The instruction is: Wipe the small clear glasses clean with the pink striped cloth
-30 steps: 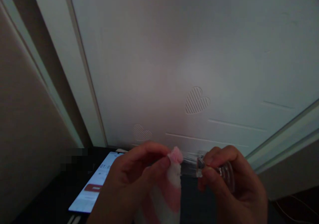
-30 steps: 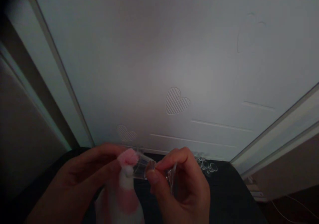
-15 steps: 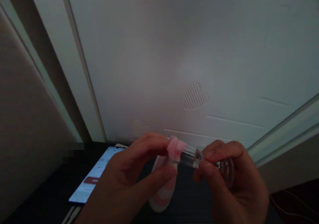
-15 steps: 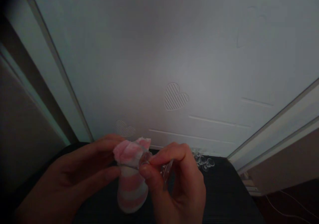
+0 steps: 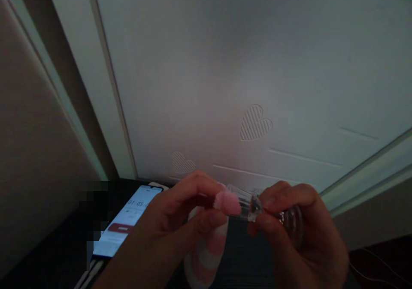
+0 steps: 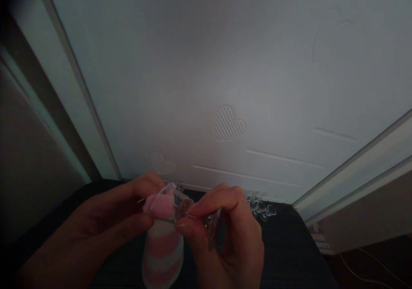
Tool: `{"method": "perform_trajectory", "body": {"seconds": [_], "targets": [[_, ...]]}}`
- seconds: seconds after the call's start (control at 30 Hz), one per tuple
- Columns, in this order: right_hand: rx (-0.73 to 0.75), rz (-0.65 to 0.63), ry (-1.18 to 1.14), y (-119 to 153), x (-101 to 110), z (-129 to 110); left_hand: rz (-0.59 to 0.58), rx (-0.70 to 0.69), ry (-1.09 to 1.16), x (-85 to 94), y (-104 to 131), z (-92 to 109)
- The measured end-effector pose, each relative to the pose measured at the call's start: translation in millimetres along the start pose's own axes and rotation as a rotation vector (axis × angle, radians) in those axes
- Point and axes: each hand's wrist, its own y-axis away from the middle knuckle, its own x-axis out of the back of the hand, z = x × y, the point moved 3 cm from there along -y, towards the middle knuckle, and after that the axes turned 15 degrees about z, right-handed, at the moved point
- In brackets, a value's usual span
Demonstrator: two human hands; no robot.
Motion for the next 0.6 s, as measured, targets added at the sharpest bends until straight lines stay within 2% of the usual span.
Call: {"method": "perform_trajectory", "body": {"seconds": [0.37,0.5,0.6], "targets": [[0.08,-0.01,0.011,-1.2,3.5,2.8,0.075,0.042,0.048,-1.8,-1.4,-0.5],[0.105,-0.034,0.019,-2.5,5.2,1.3,0.132,0.151,0.132,-5.1,-0.2,-0.8],[0.121,-0.029,0.027,-3.3,6.7,1.2,0.122,0.268,0.246,-8.3,0.5,-1.7]]}}
